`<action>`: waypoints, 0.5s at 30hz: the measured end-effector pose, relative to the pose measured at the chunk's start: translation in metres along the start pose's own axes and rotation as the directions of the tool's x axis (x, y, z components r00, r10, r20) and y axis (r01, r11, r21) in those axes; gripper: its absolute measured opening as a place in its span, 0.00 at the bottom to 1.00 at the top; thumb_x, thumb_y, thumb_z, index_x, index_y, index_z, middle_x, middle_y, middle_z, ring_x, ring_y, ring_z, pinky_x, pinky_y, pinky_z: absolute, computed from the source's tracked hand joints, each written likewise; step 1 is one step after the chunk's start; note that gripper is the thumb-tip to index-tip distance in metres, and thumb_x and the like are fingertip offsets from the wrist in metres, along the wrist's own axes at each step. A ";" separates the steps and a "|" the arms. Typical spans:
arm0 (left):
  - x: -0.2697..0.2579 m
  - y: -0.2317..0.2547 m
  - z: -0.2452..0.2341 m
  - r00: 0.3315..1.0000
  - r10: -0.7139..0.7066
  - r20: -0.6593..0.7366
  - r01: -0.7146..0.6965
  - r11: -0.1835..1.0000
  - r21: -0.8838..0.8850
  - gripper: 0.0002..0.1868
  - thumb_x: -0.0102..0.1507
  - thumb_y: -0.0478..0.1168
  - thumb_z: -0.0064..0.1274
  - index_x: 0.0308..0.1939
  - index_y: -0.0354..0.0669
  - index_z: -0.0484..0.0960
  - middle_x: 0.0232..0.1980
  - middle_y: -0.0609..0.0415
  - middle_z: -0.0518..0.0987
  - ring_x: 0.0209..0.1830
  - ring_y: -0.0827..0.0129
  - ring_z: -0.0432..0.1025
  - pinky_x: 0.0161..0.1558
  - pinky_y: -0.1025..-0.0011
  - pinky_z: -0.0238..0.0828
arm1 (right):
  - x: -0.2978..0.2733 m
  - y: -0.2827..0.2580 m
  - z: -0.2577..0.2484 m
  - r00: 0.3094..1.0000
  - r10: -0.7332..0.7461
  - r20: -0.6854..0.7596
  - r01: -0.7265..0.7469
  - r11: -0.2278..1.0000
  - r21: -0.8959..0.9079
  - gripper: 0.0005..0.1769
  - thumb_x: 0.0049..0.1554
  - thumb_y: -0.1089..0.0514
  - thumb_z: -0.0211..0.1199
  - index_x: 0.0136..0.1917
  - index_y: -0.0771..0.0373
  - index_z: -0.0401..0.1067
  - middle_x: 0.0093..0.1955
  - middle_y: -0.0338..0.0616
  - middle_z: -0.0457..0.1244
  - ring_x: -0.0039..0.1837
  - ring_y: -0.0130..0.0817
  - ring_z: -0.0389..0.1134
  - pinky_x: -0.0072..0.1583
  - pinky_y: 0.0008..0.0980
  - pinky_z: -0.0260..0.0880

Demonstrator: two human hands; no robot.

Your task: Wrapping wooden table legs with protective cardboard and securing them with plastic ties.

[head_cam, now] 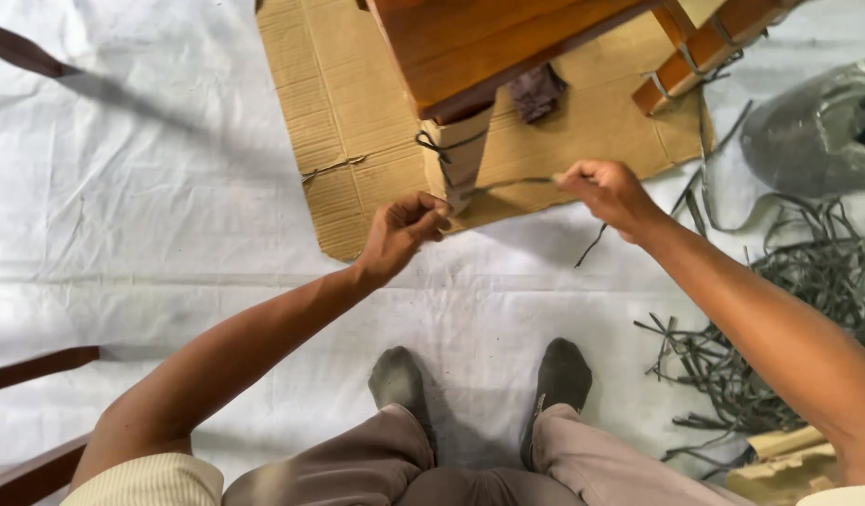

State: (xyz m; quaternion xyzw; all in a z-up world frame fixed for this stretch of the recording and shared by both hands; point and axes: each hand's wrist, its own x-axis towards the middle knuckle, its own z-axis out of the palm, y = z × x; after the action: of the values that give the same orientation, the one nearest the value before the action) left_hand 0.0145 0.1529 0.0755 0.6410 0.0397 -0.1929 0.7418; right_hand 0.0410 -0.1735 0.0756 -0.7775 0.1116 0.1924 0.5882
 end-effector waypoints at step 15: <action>0.088 0.062 -0.033 0.821 0.555 0.134 -0.567 0.767 0.301 0.25 0.70 0.41 0.52 0.70 0.44 0.65 0.74 0.44 0.67 0.42 0.59 0.82 0.41 0.63 0.91 | 0.029 -0.099 0.054 0.921 -0.370 -0.119 0.380 0.922 0.073 0.04 0.65 0.59 0.61 0.48 0.62 0.72 0.34 0.29 0.58 0.34 0.15 0.52 0.35 0.16 0.50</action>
State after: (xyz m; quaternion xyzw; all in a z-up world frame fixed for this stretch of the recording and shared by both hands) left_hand 0.1232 0.1709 0.1007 0.7339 -0.1997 0.0219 0.6488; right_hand 0.0978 -0.0925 0.1374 -0.7646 0.0000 0.0304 0.6438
